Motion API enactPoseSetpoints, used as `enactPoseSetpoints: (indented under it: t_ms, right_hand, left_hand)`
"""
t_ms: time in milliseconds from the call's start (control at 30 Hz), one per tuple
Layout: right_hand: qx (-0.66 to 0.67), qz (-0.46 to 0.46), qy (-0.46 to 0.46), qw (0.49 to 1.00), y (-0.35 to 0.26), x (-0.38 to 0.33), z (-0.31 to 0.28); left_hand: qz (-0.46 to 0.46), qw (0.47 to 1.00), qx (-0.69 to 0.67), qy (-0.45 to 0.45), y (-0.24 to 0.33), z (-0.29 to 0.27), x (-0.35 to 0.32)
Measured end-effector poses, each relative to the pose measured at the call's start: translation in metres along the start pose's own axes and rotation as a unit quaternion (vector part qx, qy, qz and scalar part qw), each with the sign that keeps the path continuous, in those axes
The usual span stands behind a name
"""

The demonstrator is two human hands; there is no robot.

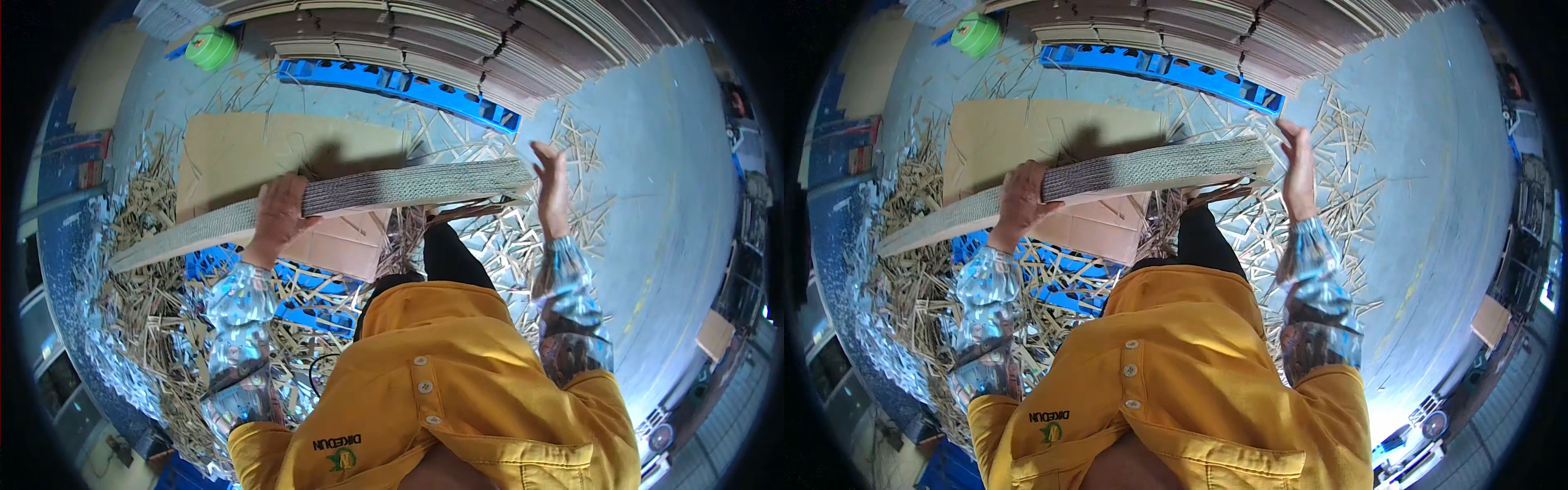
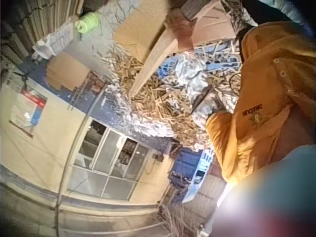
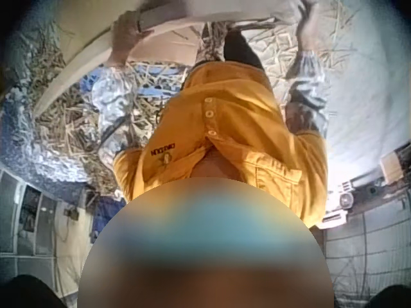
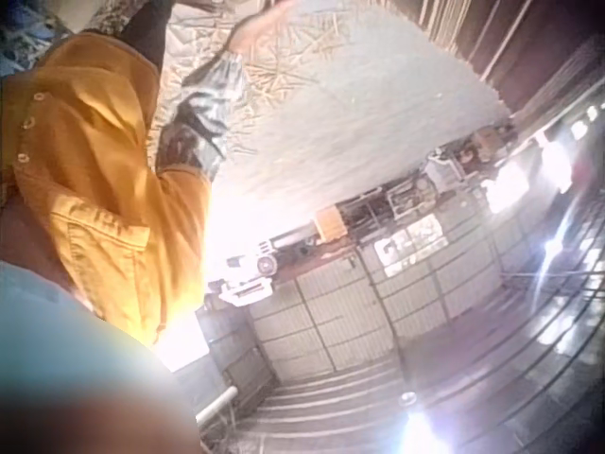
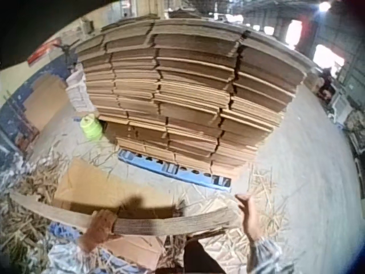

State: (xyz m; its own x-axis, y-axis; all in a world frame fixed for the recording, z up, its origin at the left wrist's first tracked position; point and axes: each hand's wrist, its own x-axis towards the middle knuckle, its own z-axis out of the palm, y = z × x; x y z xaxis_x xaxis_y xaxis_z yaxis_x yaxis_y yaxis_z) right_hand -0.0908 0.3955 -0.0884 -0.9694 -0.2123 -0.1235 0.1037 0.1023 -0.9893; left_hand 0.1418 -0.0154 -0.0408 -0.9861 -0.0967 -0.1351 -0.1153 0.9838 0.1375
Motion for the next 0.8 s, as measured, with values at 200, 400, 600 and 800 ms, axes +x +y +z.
enactPoseSetpoints:
  t_ms: [200,400,600,800]
  right_hand:
    - [0.186,0.076,-0.089,0.976,-0.008,-0.010,0.059]
    - [0.192,0.040,-0.065,0.978,0.003,-0.024,0.059]
    - [-0.002,-0.007,-0.191,0.981,-0.013,-0.041,0.027]
    - [-0.119,-0.025,-0.134,0.984,0.005,-0.032,0.033]
  left_hand:
    - [0.054,0.996,0.002,0.077,0.080,0.014,0.047]
    - [0.107,0.983,-0.060,0.135,0.151,0.015,0.094]
    - [0.106,0.975,-0.024,0.196,0.152,0.020,0.096]
    - [0.124,0.962,-0.029,0.240,0.160,0.027,0.089]
